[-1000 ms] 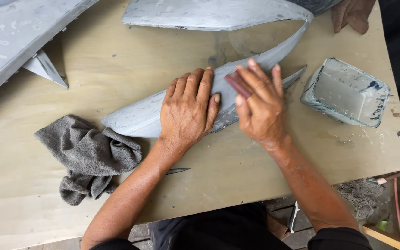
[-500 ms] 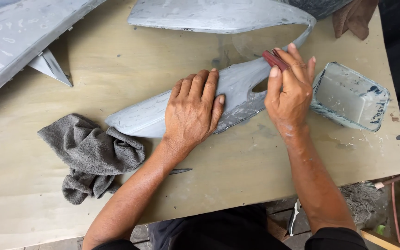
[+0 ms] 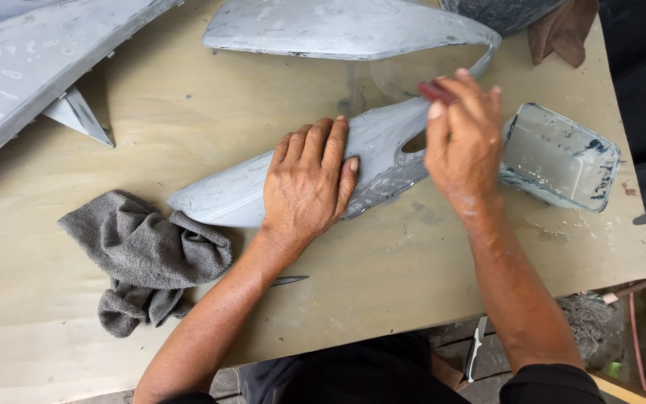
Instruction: The person sands a gray car body panel on a workbench using a sanding block. They hold the panel steady with one hand while moving the sanding block back and forth across the surface to smooth it. A container of water and a cloth are visible on the table.
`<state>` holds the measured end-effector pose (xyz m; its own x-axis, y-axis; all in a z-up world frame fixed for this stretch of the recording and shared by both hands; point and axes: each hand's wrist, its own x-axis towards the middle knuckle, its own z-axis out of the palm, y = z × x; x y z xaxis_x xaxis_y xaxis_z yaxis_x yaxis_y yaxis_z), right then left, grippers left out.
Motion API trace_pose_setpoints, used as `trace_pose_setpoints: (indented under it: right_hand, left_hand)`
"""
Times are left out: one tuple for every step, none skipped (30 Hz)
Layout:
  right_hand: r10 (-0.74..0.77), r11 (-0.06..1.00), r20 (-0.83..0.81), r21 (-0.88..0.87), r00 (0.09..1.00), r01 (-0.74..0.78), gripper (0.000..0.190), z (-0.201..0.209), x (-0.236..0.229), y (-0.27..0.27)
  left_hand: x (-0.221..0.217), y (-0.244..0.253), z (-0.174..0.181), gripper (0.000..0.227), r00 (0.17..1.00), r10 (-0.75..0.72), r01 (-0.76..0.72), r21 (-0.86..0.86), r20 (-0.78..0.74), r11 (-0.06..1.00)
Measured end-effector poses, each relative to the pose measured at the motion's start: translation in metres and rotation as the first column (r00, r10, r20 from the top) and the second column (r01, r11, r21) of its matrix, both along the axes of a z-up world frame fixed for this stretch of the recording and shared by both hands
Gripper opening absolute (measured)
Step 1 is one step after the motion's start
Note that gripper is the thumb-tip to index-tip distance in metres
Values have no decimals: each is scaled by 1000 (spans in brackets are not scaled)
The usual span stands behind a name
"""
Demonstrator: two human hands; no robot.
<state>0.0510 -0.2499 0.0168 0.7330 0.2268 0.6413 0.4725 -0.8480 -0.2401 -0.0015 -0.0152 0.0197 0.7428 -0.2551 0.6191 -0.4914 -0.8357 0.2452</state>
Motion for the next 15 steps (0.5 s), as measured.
trace_pose_setpoints:
  right_hand:
    - [-3, 1000, 2, -1, 1000, 3, 28, 2, -7, 5]
    - [61, 998, 11, 0, 998, -61, 28, 5, -14, 11]
    - [128, 992, 16, 1, 992, -128, 32, 6, -21, 18]
    - [130, 992, 15, 2, 991, -130, 32, -4, -9, 3]
    - [92, 995, 35, -40, 995, -91, 32, -14, 2, -12]
    - [56, 995, 56, -81, 997, -51, 33, -24, 13, -26]
    - [55, 995, 57, -81, 997, -50, 33, -12, 7, -21]
    - [-12, 1000, 23, -21, 1000, 13, 35, 0, 2, -16]
    - [-75, 997, -13, 36, 997, 75, 36, 13, -2, -11]
    - [-73, 997, -10, 35, 997, 73, 36, 5, -1, -9]
    - [-55, 998, 35, -1, 998, 55, 34, -4, -1, -7]
    - [-35, 999, 79, -38, 996, 38, 32, -13, -2, -5]
    - [-35, 999, 79, -38, 996, 38, 32, -19, -11, 5]
    - [41, 997, 91, -69, 995, -35, 35, -25, -19, 14]
    - [112, 990, 99, -96, 989, -103, 38, -33, -30, 25]
  left_hand:
    - [3, -1, -7, 48, 1000, -3, 3, -1, 2, 1000]
    - [7, -1, -14, 48, 1000, 8, -8, 16, 30, 1000]
    - [9, -1, -21, 49, 998, 22, -24, 33, 54, 999]
    - [9, -1, -21, 49, 998, 24, -26, 33, 53, 999]
    - [9, -1, -21, 49, 999, 23, -25, 32, 49, 999]
    - [9, -1, -20, 49, 999, 22, -24, 31, 45, 999]
    - [8, -1, -21, 49, 999, 21, -23, 30, 47, 999]
    - [7, -1, -21, 49, 999, 22, -24, 31, 46, 999]
    - [8, -1, -21, 49, 998, 26, -28, 31, 48, 999]
    - [9, -1, -20, 49, 998, 28, -29, 30, 52, 999]
    - [9, -1, -20, 49, 998, 23, -24, 26, 56, 999]
    - [9, -1, -21, 49, 998, 17, -19, 21, 60, 1000]
    - [9, -1, -21, 49, 998, 18, -19, 22, 60, 1000]
    - [10, -1, -22, 49, 998, 19, -21, 23, 65, 1000]
    - [10, 0, -23, 50, 998, 16, -18, 28, 67, 999]
